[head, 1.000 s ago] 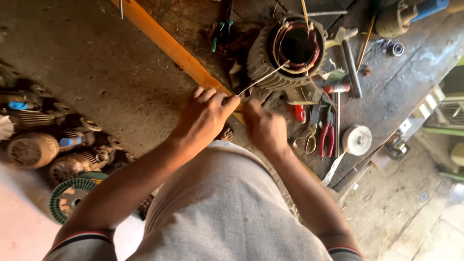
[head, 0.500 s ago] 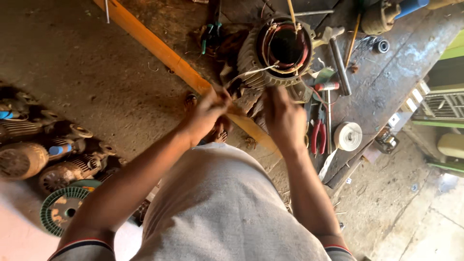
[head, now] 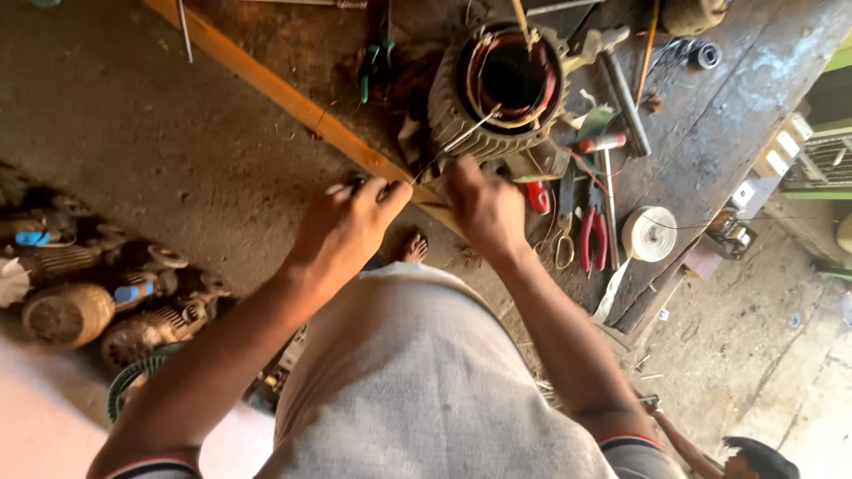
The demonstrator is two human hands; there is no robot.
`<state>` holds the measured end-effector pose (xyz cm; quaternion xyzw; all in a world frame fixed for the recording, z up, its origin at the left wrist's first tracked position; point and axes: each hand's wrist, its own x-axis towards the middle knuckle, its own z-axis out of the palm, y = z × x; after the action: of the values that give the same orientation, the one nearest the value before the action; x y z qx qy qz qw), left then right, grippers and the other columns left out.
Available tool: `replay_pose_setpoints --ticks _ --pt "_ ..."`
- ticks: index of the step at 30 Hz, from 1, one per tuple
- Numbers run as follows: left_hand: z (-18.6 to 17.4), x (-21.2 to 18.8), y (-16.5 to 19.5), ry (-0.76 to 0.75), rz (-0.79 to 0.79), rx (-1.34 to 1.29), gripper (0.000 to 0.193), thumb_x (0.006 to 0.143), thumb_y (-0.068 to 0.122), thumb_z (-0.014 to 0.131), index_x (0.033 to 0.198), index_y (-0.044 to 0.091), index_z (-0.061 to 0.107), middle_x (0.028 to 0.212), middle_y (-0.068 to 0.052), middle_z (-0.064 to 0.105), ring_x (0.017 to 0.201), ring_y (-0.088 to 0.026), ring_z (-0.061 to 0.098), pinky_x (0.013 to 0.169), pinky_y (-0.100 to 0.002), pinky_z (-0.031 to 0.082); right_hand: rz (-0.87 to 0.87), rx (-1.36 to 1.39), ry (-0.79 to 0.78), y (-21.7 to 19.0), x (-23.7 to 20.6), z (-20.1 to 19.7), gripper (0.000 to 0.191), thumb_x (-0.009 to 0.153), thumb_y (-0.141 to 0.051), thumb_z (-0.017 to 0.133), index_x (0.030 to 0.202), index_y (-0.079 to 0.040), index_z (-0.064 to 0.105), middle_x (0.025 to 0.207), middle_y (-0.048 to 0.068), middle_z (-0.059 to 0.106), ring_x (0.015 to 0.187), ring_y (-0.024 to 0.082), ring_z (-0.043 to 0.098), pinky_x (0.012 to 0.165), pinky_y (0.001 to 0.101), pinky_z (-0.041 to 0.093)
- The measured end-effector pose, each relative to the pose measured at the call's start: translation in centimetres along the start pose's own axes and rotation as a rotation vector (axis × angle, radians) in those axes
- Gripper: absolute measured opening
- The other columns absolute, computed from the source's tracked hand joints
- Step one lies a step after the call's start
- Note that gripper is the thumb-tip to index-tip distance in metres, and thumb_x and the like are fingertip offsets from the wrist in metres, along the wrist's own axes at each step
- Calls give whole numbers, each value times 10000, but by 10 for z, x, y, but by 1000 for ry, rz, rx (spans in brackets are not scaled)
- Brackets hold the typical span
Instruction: The person works on an electric motor stator on a workbench. They cut thin wooden wedges and insulation strips with scissors, shape them by hand, and press the wedges into the stator slots between the copper windings, adjusting the windings as they go.
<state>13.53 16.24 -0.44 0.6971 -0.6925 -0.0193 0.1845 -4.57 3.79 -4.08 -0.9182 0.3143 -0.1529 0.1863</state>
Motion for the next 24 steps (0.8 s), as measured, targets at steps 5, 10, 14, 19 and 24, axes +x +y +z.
replay_pose_setpoints --ticks 5,10,14,19,24 --pt "-3 3 9 -53 -151 -154 186 990 34 565 1136 107 653 1017 -141 761 701 -279 737 522 -385 563 -158 77 -10 10 -5 15 113 972 -201 661 1001 -112 598 706 130 660 545 317 643 460 444 495" --pt "-9 8 18 -12 -209 -240 229 936 32 590 1105 149 691 963 -105 760 789 -363 720 622 -467 563 60 13 106 11 -6 5 153 984 -240 684 988 -142 567 721 122 671 636 352 676 533 484 507" --pt "-13 12 26 -79 -145 -126 251 934 36 586 1137 145 687 991 -100 763 839 -359 720 716 -473 573 -87 248 -62 4 -7 -17 236 962 -263 646 1163 -144 615 728 144 672 593 376 658 526 495 518" --pt "-14 17 29 -118 -104 -43 222 985 50 584 1171 124 680 1010 -75 768 884 -299 735 797 -437 567 64 118 -196 6 -8 -21 150 1087 -275 561 1093 -128 535 773 77 679 625 275 685 531 433 522" --pt "-10 14 27 -128 -53 -35 187 979 58 588 1134 109 680 991 -65 773 881 -272 745 753 -424 531 115 173 -228 10 -8 -11 209 933 -269 619 1110 -182 551 717 59 657 533 274 660 446 426 524"
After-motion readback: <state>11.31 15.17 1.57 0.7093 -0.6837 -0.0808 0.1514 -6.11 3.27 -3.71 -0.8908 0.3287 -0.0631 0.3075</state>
